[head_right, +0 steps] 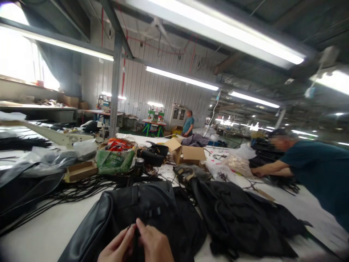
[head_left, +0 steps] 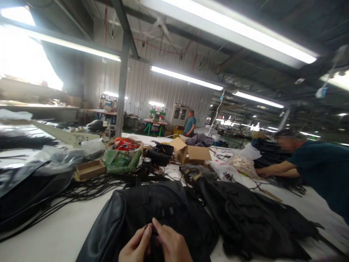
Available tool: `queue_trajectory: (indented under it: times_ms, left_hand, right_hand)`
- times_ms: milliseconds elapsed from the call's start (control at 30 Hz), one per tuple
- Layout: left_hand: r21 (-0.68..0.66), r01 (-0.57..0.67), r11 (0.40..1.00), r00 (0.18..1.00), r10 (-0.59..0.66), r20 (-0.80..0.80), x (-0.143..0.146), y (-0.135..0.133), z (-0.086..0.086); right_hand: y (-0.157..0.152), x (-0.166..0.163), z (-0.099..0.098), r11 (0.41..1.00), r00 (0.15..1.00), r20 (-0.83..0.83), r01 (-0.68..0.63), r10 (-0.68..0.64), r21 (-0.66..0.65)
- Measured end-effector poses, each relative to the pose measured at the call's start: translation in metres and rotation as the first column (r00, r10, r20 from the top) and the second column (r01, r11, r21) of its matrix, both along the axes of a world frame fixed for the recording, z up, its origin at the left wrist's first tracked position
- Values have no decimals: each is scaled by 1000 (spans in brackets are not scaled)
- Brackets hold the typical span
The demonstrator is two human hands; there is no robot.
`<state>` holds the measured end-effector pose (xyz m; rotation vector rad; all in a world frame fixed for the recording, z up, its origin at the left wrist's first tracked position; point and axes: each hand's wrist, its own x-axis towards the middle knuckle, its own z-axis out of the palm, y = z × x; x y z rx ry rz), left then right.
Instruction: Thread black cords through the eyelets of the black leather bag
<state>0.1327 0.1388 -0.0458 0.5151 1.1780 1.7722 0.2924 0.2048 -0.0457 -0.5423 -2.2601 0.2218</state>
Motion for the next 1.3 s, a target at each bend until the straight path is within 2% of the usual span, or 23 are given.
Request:
queue_trajectory:
  times_ms: [67,100,200,300,433,500,600,667,733,800,867,933,1033,1133,1233,1300]
  left_hand:
    - [14,62,998,998,-62,30,-1,-9,9]
    - [30,79,996,996,-80,35,-1,-12,13]
    - [30,99,995,993,-101,61,3,-19,23]
    - [-7,75,997,994,-74,85,8,-22,25]
    - [-2,20,1000,996,-20,87,10,-23,27]
    - [34,-28,999,997,25,71,7,-25,31]
    - [67,-98,993,994,94,59,2,-30,38]
    - [70,-113,991,992,108,71,2,-31,41]
    - [71,-112,991,988,103,112,4,-30,40]
    - [60,-110,992,976,96,195,7,-27,37]
    - [39,-109,993,957,94,276,6,-24,34]
    - [25,-89,996,953,77,293,3,-23,32]
    - [11,-60,998,973,56,223,-1,-25,32]
    - [0,-76,997,983,75,168,-1,-24,32]
    - [-21,-92,996,974,94,205,-3,-23,26]
    - [-76,-98,992,960,114,254,-7,-27,20]
  right_hand:
    - [-16,5,24,960,999,-45,-36,24,-278]
    - [-20,6,32,928,998,-56,-57,39,-368]
    - [-26,8,40,884,997,-45,-70,55,-462]
    - [-28,7,35,920,999,23,-26,38,-390]
    - [-28,8,27,988,987,151,80,-60,-132]
    - [-23,17,22,986,964,214,166,-159,-14]
    - [-9,42,4,942,906,259,311,-334,126]
    - [3,60,-13,920,882,264,363,-390,144]
    - [13,73,-26,920,878,277,383,-391,85]
    - [19,81,-32,920,880,292,393,-375,0]
    - [20,82,-28,918,880,322,391,-350,-70]
    - [15,79,-16,918,877,345,386,-335,-90]
    - [0,61,7,923,880,314,383,-356,-27]
    - [-15,31,25,956,923,251,290,-293,50]
    - [-24,-6,28,982,958,228,157,-177,103]
    - [-26,-28,21,983,969,202,111,-139,145]
